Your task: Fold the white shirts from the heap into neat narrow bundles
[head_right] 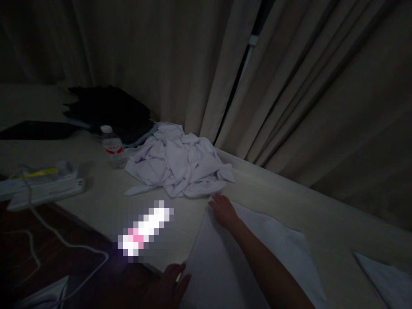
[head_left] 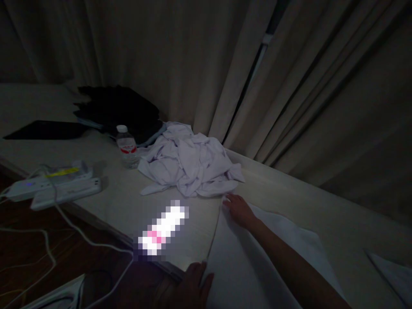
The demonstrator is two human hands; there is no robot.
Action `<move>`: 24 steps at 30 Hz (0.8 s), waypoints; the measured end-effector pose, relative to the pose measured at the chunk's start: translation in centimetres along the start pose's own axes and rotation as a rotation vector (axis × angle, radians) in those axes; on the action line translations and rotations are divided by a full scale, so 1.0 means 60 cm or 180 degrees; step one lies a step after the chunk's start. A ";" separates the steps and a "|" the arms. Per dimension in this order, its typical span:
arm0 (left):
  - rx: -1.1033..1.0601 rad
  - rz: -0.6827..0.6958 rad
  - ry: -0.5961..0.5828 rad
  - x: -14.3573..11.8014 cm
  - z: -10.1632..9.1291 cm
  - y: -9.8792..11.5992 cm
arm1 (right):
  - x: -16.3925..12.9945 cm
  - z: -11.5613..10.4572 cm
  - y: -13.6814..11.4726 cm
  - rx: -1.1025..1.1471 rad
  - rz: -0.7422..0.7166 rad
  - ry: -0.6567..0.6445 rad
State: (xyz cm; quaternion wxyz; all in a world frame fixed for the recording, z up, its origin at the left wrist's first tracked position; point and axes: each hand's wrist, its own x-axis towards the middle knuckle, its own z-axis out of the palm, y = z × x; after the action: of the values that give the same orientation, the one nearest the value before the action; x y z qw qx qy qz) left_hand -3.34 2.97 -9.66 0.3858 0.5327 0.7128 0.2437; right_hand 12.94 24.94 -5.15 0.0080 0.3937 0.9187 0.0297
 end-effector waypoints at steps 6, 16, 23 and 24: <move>0.0086 -0.0084 -0.0123 0.025 -0.001 0.022 | -0.199 0.017 -0.045 0.0992 0.0618 0.0811; 0.0350 0.0250 -0.0323 0.088 0.002 0.012 | -0.695 0.090 0.050 0.1716 0.3240 0.1356; 0.0902 0.0316 -0.0222 0.130 -0.036 0.050 | -0.762 0.105 0.063 0.2097 0.4304 0.1339; 0.0996 0.0394 -0.0129 0.141 -0.039 0.061 | -0.761 0.107 0.059 0.2191 0.4349 0.1220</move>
State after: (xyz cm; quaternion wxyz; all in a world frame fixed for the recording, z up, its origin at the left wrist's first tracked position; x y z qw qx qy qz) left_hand -4.30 12.26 -7.98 0.2967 0.6340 0.6999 0.1422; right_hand 47.24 -5.40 -11.72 -0.2929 0.8394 0.4162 -0.1907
